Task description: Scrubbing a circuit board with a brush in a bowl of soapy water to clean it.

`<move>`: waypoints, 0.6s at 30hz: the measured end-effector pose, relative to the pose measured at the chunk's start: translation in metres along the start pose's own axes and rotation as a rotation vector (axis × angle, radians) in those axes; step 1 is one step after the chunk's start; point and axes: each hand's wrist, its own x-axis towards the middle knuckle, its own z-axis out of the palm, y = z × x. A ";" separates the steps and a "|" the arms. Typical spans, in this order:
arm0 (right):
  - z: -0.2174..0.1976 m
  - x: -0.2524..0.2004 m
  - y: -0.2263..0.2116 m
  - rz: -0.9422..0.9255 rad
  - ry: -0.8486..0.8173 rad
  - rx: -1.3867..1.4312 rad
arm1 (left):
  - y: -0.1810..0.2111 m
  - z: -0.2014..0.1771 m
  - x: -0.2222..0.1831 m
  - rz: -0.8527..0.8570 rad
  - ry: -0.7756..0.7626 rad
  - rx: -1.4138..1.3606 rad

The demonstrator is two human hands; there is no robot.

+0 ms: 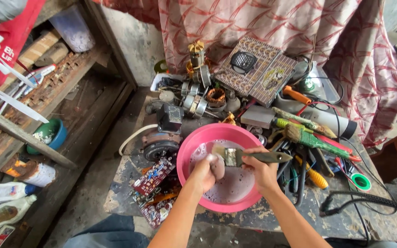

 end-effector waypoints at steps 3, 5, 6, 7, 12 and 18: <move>-0.013 0.010 0.010 -0.047 0.042 0.143 | 0.004 -0.014 0.009 -0.005 0.061 -0.069; -0.013 0.006 0.009 -0.045 0.035 0.150 | 0.021 0.012 -0.039 0.037 0.164 -0.052; -0.012 0.007 0.008 -0.048 0.026 0.157 | 0.031 0.027 -0.063 0.082 0.264 -0.036; -0.011 0.009 0.008 -0.050 0.025 0.156 | 0.026 0.020 -0.046 0.083 0.261 -0.038; -0.016 0.016 0.018 -0.032 0.010 0.277 | 0.005 0.004 -0.010 0.214 0.415 -0.151; -0.002 -0.006 0.008 -0.135 -0.071 0.152 | -0.001 -0.014 0.018 0.264 0.371 -0.179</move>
